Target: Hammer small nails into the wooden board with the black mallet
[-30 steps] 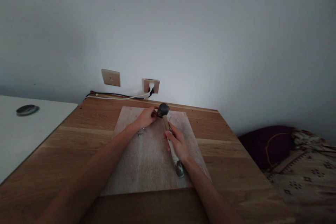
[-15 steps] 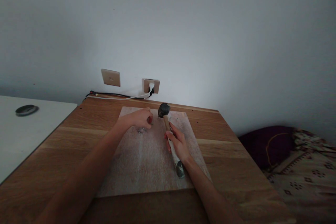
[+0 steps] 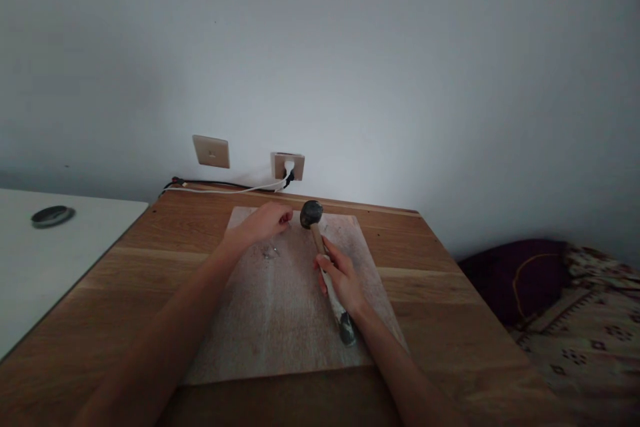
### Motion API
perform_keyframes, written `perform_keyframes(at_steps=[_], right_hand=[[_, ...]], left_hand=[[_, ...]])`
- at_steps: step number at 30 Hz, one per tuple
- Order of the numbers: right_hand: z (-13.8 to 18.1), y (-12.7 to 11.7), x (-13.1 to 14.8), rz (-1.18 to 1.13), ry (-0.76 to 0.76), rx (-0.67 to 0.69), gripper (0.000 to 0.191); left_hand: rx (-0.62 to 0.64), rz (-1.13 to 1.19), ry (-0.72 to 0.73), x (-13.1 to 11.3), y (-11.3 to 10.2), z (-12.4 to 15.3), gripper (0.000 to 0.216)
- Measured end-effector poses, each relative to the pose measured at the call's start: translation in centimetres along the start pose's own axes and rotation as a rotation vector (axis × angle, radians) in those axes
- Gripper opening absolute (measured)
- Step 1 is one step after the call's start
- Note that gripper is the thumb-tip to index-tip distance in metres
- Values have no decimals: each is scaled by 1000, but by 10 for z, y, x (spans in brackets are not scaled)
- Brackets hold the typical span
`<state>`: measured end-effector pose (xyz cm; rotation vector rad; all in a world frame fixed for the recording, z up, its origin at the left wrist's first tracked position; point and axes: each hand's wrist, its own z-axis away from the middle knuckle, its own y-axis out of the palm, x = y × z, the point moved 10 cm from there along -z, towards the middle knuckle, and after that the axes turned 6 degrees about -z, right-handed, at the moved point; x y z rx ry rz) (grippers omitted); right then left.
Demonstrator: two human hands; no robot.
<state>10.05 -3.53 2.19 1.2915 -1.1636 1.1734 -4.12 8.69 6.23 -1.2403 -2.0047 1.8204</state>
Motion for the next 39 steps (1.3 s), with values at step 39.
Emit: perform_keyframes(at_steps=[39], right_hand=[[-2,21,-2,-78,-6,-26,66]], left_hand=[[-124,375,-98,24,19,4,16]])
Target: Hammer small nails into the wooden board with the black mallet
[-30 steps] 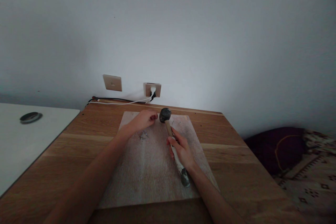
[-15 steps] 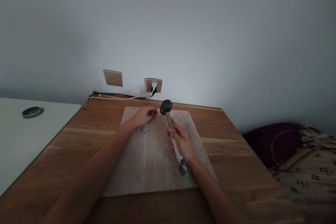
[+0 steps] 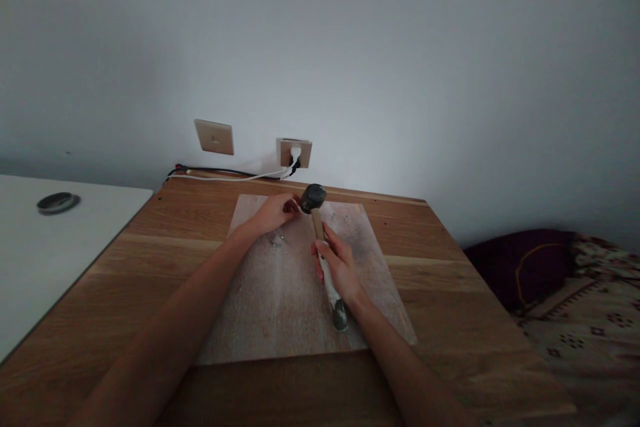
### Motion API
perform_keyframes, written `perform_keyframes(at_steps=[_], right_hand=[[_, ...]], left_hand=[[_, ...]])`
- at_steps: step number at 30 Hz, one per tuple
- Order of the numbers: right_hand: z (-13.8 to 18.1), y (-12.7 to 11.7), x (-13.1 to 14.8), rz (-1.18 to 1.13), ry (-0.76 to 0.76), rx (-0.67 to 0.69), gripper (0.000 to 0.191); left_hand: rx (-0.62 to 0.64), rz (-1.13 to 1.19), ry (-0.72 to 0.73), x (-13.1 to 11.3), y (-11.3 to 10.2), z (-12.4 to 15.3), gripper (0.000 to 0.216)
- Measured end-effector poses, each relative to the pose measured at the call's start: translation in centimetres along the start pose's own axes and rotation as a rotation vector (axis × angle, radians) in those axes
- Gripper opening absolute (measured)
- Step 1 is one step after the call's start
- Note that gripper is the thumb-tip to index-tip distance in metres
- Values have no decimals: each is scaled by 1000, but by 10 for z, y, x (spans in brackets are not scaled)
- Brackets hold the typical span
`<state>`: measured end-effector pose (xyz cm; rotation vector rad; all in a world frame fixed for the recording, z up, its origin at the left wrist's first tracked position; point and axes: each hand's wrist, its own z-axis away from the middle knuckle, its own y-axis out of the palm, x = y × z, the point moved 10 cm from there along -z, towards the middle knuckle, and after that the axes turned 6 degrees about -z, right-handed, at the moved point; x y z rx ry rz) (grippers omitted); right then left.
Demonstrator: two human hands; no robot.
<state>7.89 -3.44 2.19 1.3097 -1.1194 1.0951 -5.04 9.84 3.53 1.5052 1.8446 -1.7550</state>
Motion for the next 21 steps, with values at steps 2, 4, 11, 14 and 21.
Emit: perform_keyframes(at_steps=[2,4,11,14,21], right_hand=[[-1,0,-1,3,6,1,66],[-1,0,-3,5,9,4,65],[-1,3,-1,39,12,27,58],[-1,3,-2,56,26,26,60],[-2,3,-5,65,8,30,61]], left_hand=[[-13,40,-2,2,-1,0,28],[-3,69,5,2,1,0,36],[-8,40,11,6,4,-2,47],[-6,65,10,9,5,-3,47],[22,28,-20,4,1,-1,49]])
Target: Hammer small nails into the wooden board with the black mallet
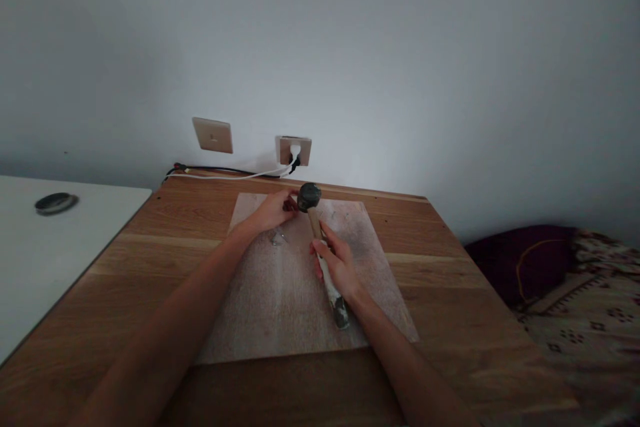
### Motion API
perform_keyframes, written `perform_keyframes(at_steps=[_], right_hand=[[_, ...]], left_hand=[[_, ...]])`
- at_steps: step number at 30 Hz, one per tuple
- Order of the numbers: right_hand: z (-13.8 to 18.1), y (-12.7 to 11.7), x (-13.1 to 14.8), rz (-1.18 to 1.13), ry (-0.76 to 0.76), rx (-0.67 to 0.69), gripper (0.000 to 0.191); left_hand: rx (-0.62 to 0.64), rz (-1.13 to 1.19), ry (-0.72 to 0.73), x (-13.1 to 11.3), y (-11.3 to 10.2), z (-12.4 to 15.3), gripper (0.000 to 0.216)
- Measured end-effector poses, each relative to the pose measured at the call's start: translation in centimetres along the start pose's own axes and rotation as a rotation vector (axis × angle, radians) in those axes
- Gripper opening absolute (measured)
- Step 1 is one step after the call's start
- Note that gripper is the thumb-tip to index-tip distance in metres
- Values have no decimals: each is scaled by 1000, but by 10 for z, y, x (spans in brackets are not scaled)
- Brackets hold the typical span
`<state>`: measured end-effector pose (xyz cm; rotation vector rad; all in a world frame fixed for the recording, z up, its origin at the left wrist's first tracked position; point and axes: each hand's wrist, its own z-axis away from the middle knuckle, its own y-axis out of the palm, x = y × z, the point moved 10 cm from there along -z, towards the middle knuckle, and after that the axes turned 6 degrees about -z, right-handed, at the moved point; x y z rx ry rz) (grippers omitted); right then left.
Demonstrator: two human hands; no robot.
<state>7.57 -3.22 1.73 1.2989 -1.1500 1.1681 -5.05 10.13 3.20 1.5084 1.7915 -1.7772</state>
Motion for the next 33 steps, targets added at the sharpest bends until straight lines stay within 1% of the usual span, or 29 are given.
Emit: perform_keyframes(at_steps=[2,3,4,6,8,9,11,15,17,18,19,22,24,26,30,33], right_hand=[[0,1,-1,2,9,6,59],[1,0,0,-4,10,2,59],[1,-1,1,-16,8,-8,59],[1,-2,3,-43,-2,-23,61],[1,-2,5,-59,-6,-22,60],[1,-2,5,-64,-5,-20,59],[1,-2,6,-69,2,-23,58],[1,0,5,-59,25,-19,61],[2,0,4,-57,28,-27,63],[2,-1,4,-59,27,-33,64],[2,-1,4,-63,24,-39,64],[2,-2,3,-74,18,-41,65],[2,-2,2,-77,26,-43,65],[2,-3,1,-78,29,-48,64],[2,-3,2,-80,19,-45,63],[2,-1,4,-78,17,-33,63]], left_hand=[[4,-110,-2,-8,-10,2,42],[33,-179,3,-12,-13,3,36],[97,-244,9,-16,-14,5,29],[293,-335,19,-20,-9,12,21],[463,-368,24,-21,-3,22,23],[507,-374,25,-21,-2,25,23],[541,-377,30,-20,0,28,20],[588,-346,37,-19,8,30,11],[571,-326,37,-18,5,28,7],[537,-319,34,-18,1,26,6],[483,-316,31,-17,-6,23,7],[255,-325,12,-14,-31,13,12],[146,-317,12,-12,-39,10,16],[103,-281,29,-11,-37,7,18],[93,-193,59,-10,-20,5,14],[70,-144,41,-7,-17,5,12]])
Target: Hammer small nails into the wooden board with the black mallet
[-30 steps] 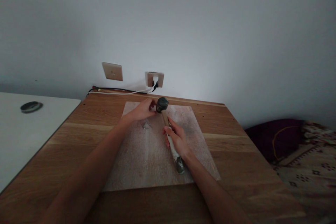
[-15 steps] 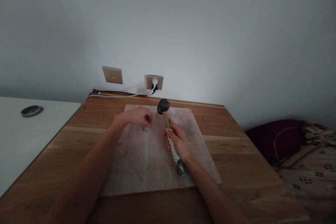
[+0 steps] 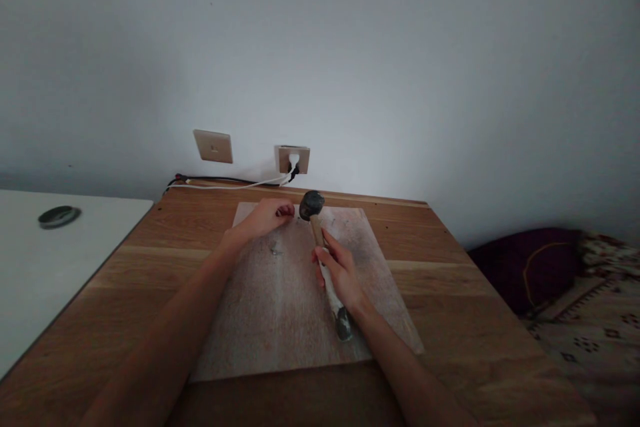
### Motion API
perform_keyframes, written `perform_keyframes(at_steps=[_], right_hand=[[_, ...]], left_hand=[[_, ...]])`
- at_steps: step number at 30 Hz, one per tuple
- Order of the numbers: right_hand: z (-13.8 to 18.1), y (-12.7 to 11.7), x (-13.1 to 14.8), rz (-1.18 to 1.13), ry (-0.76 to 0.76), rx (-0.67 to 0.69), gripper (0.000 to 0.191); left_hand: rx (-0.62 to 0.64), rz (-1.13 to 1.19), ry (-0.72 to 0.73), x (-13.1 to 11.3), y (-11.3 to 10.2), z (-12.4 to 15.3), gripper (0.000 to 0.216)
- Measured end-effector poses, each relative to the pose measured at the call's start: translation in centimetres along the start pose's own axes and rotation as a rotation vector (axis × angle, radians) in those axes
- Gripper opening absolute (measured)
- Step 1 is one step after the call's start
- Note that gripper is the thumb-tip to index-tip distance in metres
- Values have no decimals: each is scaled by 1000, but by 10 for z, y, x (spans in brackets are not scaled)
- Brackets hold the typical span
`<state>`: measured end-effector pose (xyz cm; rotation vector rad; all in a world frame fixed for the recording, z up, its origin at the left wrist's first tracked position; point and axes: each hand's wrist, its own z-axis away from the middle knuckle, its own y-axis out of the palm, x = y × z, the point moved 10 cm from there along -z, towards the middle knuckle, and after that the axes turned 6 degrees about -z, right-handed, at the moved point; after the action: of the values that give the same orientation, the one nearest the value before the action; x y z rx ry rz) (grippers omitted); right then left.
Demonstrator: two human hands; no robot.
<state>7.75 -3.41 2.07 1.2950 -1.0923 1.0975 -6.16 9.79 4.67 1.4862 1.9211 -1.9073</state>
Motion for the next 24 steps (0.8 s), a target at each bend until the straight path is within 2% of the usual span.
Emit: perform_keyframes(at_steps=[6,15,24], right_hand=[[0,1,1,5,-2,4,62],[1,2,4,26,-2,12,56],[0,1,1,16,-4,2,61]], left_hand=[[11,7,-9,2,-4,4,6],[7,-18,-21,4,-5,6,12],[30,-43,3,2,-4,7,14]])
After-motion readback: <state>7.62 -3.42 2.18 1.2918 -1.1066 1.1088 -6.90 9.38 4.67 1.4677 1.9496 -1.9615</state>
